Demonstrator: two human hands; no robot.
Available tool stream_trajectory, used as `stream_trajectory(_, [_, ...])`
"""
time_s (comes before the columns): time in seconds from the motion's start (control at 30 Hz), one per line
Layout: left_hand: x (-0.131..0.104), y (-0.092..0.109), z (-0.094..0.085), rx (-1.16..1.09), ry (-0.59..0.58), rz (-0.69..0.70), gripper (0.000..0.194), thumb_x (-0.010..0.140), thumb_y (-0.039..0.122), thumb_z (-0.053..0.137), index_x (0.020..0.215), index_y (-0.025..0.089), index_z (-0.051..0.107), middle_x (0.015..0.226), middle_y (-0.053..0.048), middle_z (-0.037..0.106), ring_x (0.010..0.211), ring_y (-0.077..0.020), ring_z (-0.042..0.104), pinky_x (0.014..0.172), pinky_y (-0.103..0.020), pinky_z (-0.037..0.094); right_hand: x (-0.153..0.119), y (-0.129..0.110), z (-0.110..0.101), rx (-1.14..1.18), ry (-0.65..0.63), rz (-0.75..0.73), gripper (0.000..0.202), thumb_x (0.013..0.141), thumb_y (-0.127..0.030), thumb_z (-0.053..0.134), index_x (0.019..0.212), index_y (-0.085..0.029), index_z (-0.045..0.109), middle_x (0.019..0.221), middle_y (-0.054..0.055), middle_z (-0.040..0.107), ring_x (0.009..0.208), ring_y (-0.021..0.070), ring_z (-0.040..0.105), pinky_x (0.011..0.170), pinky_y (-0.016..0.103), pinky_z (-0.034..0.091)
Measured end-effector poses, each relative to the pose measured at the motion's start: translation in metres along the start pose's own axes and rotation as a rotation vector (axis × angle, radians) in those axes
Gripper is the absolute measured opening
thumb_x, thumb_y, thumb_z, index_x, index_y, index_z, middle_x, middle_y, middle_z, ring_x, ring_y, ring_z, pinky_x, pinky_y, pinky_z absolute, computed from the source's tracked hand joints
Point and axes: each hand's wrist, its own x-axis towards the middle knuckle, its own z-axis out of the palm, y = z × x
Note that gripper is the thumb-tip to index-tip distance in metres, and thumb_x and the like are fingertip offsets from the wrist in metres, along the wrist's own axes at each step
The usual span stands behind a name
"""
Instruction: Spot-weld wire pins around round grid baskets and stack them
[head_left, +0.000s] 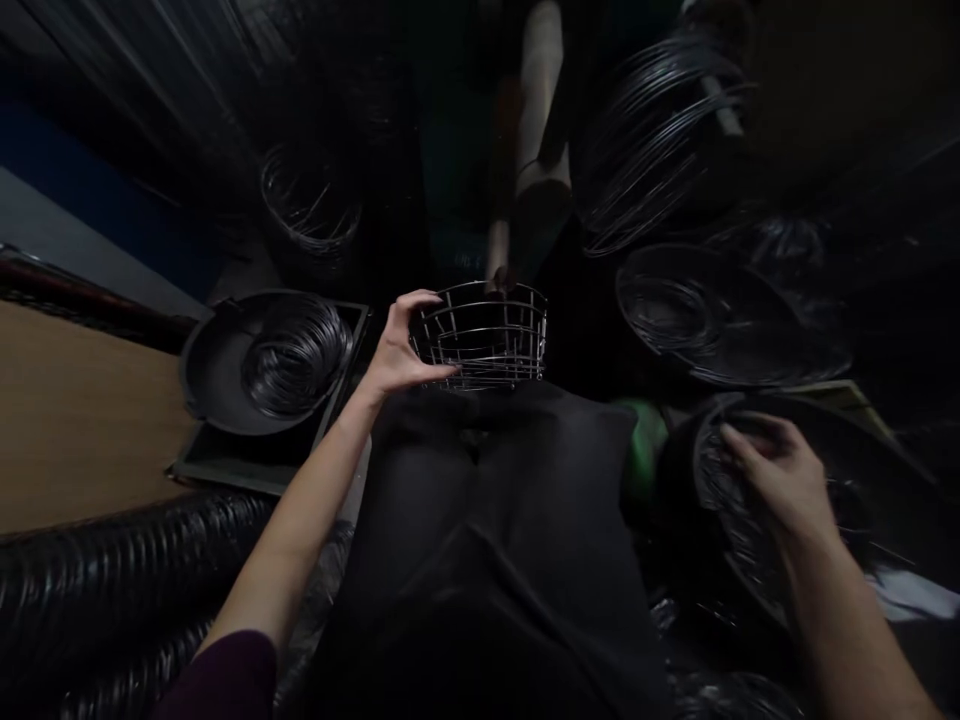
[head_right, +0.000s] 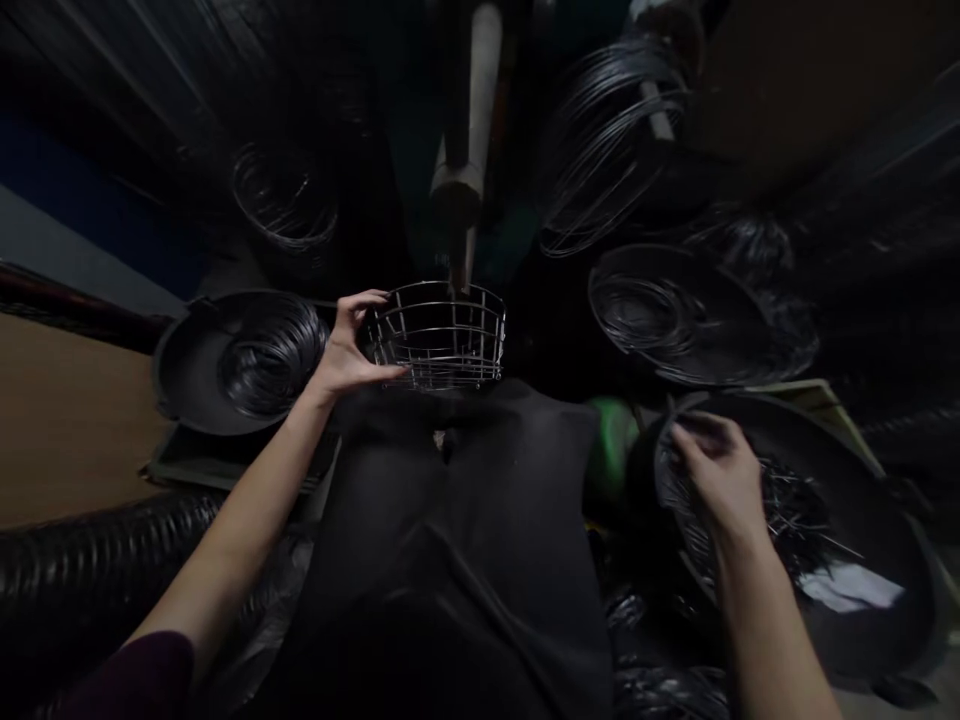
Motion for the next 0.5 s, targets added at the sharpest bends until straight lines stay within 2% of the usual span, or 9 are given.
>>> stream_trajectory(0.03, [0.002,0.007,0.001,0.019,-0.019,0.043,0.081,0.061,0.053,0.083,0.127,0.026,0.043,0.135,-0.012,0.05,0.129,-0.0285,0.049,0.11,-0.045,0.042,0.003,-0.031,0.009,0.116,0.043,0.077,0.044,0.08,-0.075,0.052,0.104,-0.043,0.07,0.077,0.011,0.07,0.063,0.028,0.065,0.053,0.045,0.049])
stream_trajectory(0.07, [0.004,0.014,0.002,0.041,-0.047,0.075,0.077,0.061,0.049,0.084,0.124,0.026,0.048,0.135,-0.011,0.05,0.129,-0.0297,0.048,0.11,-0.047,0.041,0.008,-0.062,0.019,0.224,0.018,0.133,0.036,0.076,-0.066,0.066,0.097,-0.038,0.072,0.083,0.01,0.071,0.067,0.0239,0.066,0.056,0.039,0.051])
stream_trajectory(0.17, [0.012,0.029,0.007,0.1,-0.141,0.128,0.069,0.061,0.045,0.085,0.121,0.026,0.057,0.138,-0.012,0.048,0.129,-0.0329,0.045,0.11,-0.052,0.039,0.029,-0.139,0.05,0.32,-0.358,0.069,0.044,0.071,-0.058,0.076,0.096,-0.022,0.074,0.076,0.005,0.07,0.06,0.0162,0.061,0.056,0.031,0.048])
stream_trajectory(0.2, [0.014,0.032,0.009,0.108,-0.163,0.146,0.067,0.061,0.046,0.085,0.12,0.026,0.059,0.139,-0.012,0.047,0.129,-0.0337,0.044,0.11,-0.053,0.038,0.038,-0.156,0.06,0.3,-0.44,0.012,0.045,0.073,-0.057,0.074,0.095,-0.018,0.075,0.074,0.004,0.069,0.059,0.0151,0.06,0.056,0.029,0.048])
stream_trajectory(0.23, [0.016,0.033,0.01,0.11,-0.178,0.165,0.066,0.062,0.045,0.084,0.12,0.026,0.061,0.139,-0.012,0.046,0.129,-0.0342,0.043,0.109,-0.054,0.038,0.045,-0.168,0.069,0.259,-0.466,-0.059,0.042,0.076,-0.055,0.072,0.094,-0.017,0.075,0.074,0.004,0.07,0.061,0.0148,0.061,0.058,0.029,0.048])
stream_trajectory(0.27, [0.017,0.034,0.011,0.111,-0.191,0.181,0.064,0.062,0.044,0.084,0.119,0.026,0.062,0.139,-0.012,0.046,0.129,-0.0344,0.043,0.11,-0.054,0.038,0.051,-0.176,0.077,0.194,-0.432,-0.146,0.038,0.08,-0.051,0.069,0.092,-0.016,0.076,0.077,0.004,0.072,0.064,0.0151,0.063,0.062,0.028,0.049])
stream_trajectory(0.37, [0.015,0.033,0.01,0.104,-0.204,0.187,0.061,0.063,0.039,0.084,0.12,0.026,0.064,0.139,-0.012,0.044,0.129,-0.0342,0.042,0.11,-0.053,0.038,0.058,-0.183,0.095,-0.134,-0.201,-0.461,0.027,0.088,-0.04,0.064,0.098,-0.017,0.076,0.095,0.007,0.076,0.082,0.0187,0.07,0.075,0.028,0.051])
stream_trajectory(0.43, [0.012,0.029,0.01,0.084,-0.183,0.16,0.063,0.063,0.038,0.084,0.121,0.025,0.064,0.138,-0.012,0.043,0.13,-0.0341,0.042,0.11,-0.053,0.039,0.055,-0.18,0.103,-0.376,-0.13,-0.637,0.033,0.091,-0.037,0.062,0.116,-0.017,0.072,0.111,0.01,0.074,0.09,0.021,0.071,0.073,0.028,0.052])
stream_trajectory(0.5, [0.009,0.025,0.01,0.056,-0.153,0.118,0.066,0.063,0.039,0.085,0.123,0.025,0.064,0.137,-0.012,0.043,0.13,-0.034,0.042,0.11,-0.053,0.04,0.051,-0.176,0.108,-0.561,-0.108,-0.748,0.041,0.093,-0.034,0.059,0.13,-0.016,0.063,0.124,0.01,0.069,0.09,0.0213,0.072,0.065,0.027,0.052])
